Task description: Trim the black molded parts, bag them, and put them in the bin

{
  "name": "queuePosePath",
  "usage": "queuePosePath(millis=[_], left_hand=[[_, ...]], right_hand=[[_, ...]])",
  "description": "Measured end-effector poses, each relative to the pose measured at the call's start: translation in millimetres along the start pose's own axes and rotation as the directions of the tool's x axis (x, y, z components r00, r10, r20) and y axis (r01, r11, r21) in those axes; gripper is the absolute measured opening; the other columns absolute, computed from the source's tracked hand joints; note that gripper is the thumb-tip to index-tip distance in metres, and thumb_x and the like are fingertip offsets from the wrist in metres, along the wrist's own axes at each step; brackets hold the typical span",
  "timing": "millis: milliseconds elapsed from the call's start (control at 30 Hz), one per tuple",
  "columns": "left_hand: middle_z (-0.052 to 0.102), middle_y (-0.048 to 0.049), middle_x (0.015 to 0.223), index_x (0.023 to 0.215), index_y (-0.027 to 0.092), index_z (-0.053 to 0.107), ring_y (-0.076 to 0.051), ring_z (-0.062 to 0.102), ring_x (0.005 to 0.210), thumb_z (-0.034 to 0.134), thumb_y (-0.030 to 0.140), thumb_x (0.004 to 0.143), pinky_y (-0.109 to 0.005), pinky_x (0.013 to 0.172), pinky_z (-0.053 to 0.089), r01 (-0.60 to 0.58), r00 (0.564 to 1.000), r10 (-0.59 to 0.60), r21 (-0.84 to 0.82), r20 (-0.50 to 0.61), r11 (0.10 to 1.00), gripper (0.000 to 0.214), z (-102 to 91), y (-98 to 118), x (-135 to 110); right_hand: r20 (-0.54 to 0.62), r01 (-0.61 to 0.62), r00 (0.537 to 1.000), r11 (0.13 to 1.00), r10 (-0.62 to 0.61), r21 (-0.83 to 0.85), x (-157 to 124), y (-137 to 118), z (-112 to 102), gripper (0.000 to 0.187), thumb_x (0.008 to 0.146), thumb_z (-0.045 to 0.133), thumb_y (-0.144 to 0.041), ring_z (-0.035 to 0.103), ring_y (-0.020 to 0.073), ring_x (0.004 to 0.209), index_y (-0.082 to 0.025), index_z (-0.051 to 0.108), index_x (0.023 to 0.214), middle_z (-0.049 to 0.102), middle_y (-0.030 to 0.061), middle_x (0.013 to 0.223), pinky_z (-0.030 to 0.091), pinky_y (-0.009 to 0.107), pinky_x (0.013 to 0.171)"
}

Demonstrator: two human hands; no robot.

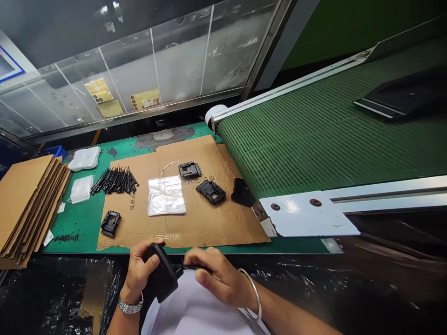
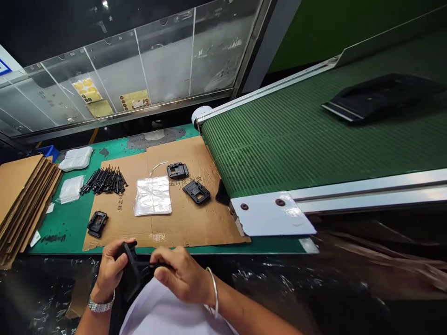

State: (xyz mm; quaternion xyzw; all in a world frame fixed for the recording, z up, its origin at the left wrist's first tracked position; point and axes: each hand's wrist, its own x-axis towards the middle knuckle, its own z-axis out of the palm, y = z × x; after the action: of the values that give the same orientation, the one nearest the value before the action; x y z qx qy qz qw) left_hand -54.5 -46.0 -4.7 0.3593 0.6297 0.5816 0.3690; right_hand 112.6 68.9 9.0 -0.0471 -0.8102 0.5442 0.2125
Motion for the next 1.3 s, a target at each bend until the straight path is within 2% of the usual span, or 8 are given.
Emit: queuePosePath(millis=[133, 233, 300, 400, 500, 800, 1167, 1300], left_hand=[[0.057, -0.0045, 0.078, 0.095, 0.023, 0.066, -0.018, 0.051, 0.073, 0.064, 0.04, 0.065, -0.029, 0.066, 0.041, -0.176, 0.981, 0.152, 0.214, 0.122, 0.961, 0.034, 4.0, 8.7, 6.3], [0.054, -0.0045, 0.103, 0.112, 0.028, 0.055, -0.02, 0.048, 0.099, 0.071, 0.034, 0.06, -0.03, 0.085, 0.037, -0.085, 0.962, 0.117, 0.135, -0.245, 0.987, 0.054, 18.7, 8.6, 6.6], [0.053, -0.005, 0.111, 0.114, 0.027, 0.052, -0.02, 0.045, 0.108, 0.067, 0.038, 0.064, -0.032, 0.091, 0.035, 0.061, 0.92, -0.144, -0.231, -0.363, 0.971, 0.053, 31.3, 6.5, 5.5], [0.062, -0.0075, 0.092, 0.097, 0.019, 0.062, -0.019, 0.057, 0.092, 0.056, 0.044, 0.073, -0.031, 0.08, 0.045, 0.266, 0.856, -0.51, -0.777, -0.082, 0.571, 0.035, 44.8, 6.2, 4.7], [0.059, 0.0011, 0.062, 0.093, 0.02, 0.064, -0.01, 0.056, 0.058, 0.06, 0.029, 0.074, -0.021, 0.055, 0.047, 0.227, 0.803, -0.596, -0.916, -0.016, 0.33, 0.021, 45.7, 10.5, 5.3], [0.057, 0.0028, 0.058, 0.106, 0.018, 0.058, -0.007, 0.051, 0.049, 0.071, 0.022, 0.062, -0.016, 0.047, 0.042, 0.328, 0.827, -0.561, -0.785, -0.03, 0.525, 0.046, 35.4, 20.8, -11.3], [0.04, 0.0068, 0.049, 0.094, 0.014, 0.061, -0.003, 0.035, 0.041, 0.065, 0.022, 0.067, -0.014, 0.037, 0.03, 0.417, 0.726, -0.682, -0.847, 0.094, 0.328, 0.028, 28.2, 20.6, -10.4], [0.043, 0.0057, 0.052, 0.102, 0.015, 0.058, -0.004, 0.037, 0.044, 0.065, 0.021, 0.066, -0.013, 0.039, 0.03, 0.339, 0.772, -0.634, -0.877, 0.053, 0.34, 0.037, 25.4, 21.0, -10.8]], right_hand=[[0.06, -0.113, 0.992, 0.992, 0.11, 0.055, 11.4, 3.3, -0.7, 0.05, 0.074, 0.042, -0.064, 0.024, 0.0051, 0.041, -0.015, 0.052, 0.073, 0.031, -0.0069, 0.051, 0.02, 0.018, 0.037], [-0.122, -0.081, 0.99, 0.995, 0.073, -0.058, 16.0, 4.7, 6.7, 0.042, 0.081, 0.04, -0.052, 0.024, 0.0055, 0.04, -0.016, 0.045, 0.059, 0.027, -0.0072, 0.048, 0.021, 0.02, 0.039], [-0.285, -0.062, 0.959, 0.978, 0.003, -0.199, 17.5, 5.8, 15.9, 0.037, 0.084, 0.039, -0.045, 0.029, 0.0067, 0.04, -0.017, 0.045, 0.061, 0.032, -0.0063, 0.047, 0.023, 0.021, 0.04], [-0.358, 0.015, 0.916, 0.907, -0.181, -0.42, 17.9, 6.5, 30.5, 0.034, 0.087, 0.036, -0.04, 0.041, 0.0102, 0.044, -0.016, 0.049, 0.067, 0.045, -0.0015, 0.049, 0.029, 0.023, 0.045], [-0.3, 0.12, 0.911, 0.879, -0.282, -0.461, 16.0, 3.9, 33.4, 0.044, 0.09, 0.025, -0.046, 0.046, 0.0119, 0.047, -0.014, 0.052, 0.073, 0.051, 0.0012, 0.052, 0.031, 0.024, 0.048], [-0.061, 0.193, 0.96, 0.798, -0.275, -0.571, 35.8, 0.5, -5.4, 0.042, 0.093, 0.023, -0.028, 0.035, 0.0092, 0.043, -0.017, 0.042, 0.057, 0.043, -0.0022, 0.048, 0.021, 0.024, 0.046], [0.157, 0.358, 0.93, 0.727, -0.332, -0.585, 12.0, -2.9, 14.7, 0.042, 0.092, 0.024, -0.027, 0.031, 0.009, 0.037, -0.018, 0.04, 0.054, 0.042, -0.003, 0.043, 0.014, 0.026, 0.042], [0.179, 0.36, 0.933, 0.782, -0.313, -0.509, 4.6, -1.4, 17.0, 0.044, 0.092, 0.021, -0.028, 0.03, 0.0093, 0.038, -0.018, 0.039, 0.053, 0.041, -0.0028, 0.043, 0.016, 0.026, 0.042]])
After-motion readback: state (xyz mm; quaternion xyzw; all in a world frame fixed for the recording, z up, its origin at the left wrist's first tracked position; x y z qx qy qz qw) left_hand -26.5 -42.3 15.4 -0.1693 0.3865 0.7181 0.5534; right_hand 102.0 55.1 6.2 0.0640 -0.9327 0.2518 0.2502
